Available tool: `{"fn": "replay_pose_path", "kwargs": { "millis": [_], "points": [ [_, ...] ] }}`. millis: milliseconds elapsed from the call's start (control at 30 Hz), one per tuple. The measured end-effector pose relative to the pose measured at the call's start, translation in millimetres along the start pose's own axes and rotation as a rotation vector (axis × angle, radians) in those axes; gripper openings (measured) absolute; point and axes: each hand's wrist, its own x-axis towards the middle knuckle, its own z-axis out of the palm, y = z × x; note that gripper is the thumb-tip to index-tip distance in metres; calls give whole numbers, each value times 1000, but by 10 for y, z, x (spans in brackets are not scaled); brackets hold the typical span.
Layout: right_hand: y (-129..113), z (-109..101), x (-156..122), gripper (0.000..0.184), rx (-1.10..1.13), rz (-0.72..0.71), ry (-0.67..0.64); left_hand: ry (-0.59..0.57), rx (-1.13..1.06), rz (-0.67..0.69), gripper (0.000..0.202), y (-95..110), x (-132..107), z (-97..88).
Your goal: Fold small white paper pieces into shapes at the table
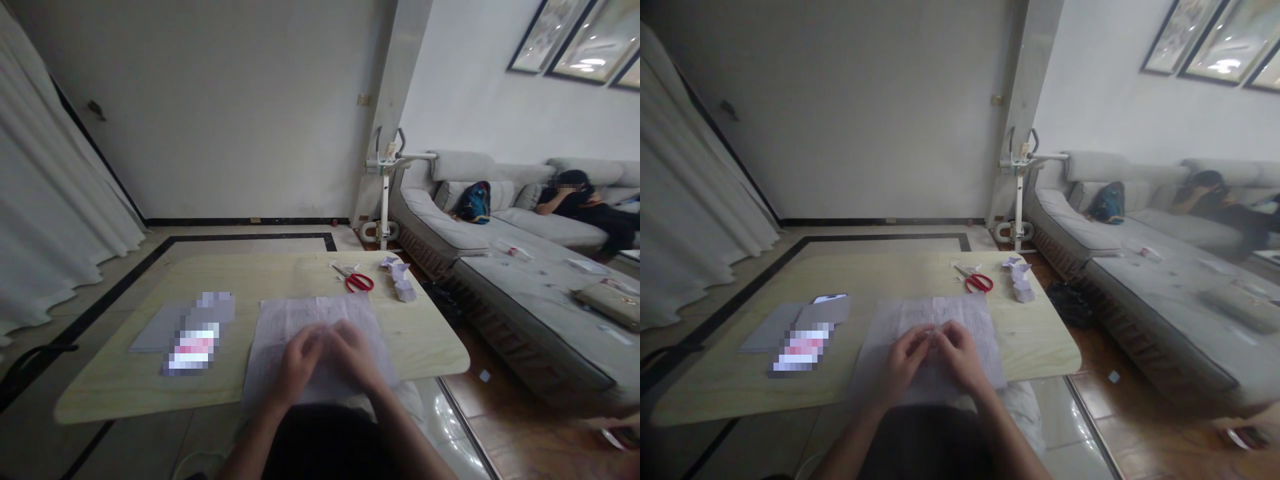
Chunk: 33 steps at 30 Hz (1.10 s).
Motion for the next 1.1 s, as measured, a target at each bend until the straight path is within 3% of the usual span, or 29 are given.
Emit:
{"fn": "replay_pose_path", "kwargs": {
  "millis": [400,767,1100],
  "points": [
    [42,17,5,13,51,-29,48,-50,-37,-11,30,34,-26,-8],
    [2,23,7,16,-32,-62,57,-7,-51,-55,31,38,-31,-1],
    [76,87,-10,16,-147,-89,100,87,105,70,24,-16,10,-2]
  ]
}}
